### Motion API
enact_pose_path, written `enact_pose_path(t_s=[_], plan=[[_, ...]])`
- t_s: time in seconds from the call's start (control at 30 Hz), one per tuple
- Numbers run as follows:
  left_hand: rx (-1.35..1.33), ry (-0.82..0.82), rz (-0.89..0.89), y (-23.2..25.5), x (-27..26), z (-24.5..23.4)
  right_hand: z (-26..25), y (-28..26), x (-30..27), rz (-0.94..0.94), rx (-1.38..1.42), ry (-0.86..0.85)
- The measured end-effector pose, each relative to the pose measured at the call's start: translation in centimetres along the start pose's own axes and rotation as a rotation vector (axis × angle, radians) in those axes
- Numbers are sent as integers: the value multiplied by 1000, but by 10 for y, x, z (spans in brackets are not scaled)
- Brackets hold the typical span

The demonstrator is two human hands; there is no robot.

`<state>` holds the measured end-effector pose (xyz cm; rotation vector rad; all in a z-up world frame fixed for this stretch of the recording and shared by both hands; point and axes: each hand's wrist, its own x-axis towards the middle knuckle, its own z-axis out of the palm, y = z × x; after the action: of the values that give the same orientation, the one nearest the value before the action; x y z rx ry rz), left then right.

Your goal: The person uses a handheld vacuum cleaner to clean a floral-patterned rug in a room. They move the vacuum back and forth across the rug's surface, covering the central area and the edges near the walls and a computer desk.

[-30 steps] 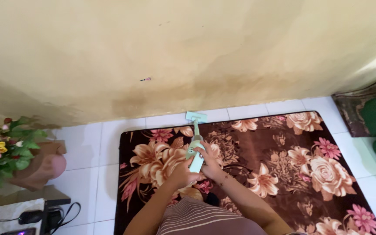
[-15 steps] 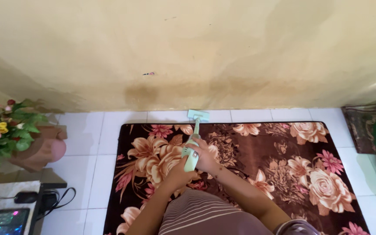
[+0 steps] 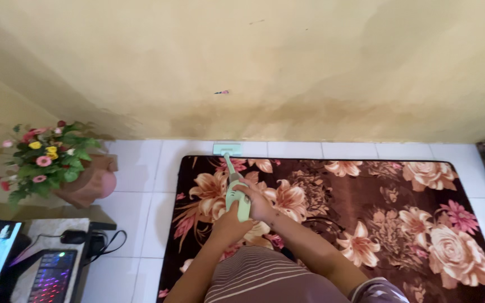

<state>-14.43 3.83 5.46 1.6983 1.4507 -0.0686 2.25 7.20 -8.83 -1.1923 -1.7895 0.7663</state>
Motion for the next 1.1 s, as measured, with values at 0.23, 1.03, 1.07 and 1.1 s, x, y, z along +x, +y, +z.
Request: enact_pose_path(t_s=[0.23, 1.03, 1.07, 1.1], plan=[[-142, 59, 159, -53, 13, -3, 36, -10, 4, -17, -144, 72], [-200, -160, 143, -55, 7, -7, 26, -46, -26, 110, -320, 169], [-163, -79, 217, -57, 7, -10, 27, -45, -20, 73, -309, 174], [-127, 1, 287, -60, 7, -10, 30, -45, -16, 39, -296, 176]])
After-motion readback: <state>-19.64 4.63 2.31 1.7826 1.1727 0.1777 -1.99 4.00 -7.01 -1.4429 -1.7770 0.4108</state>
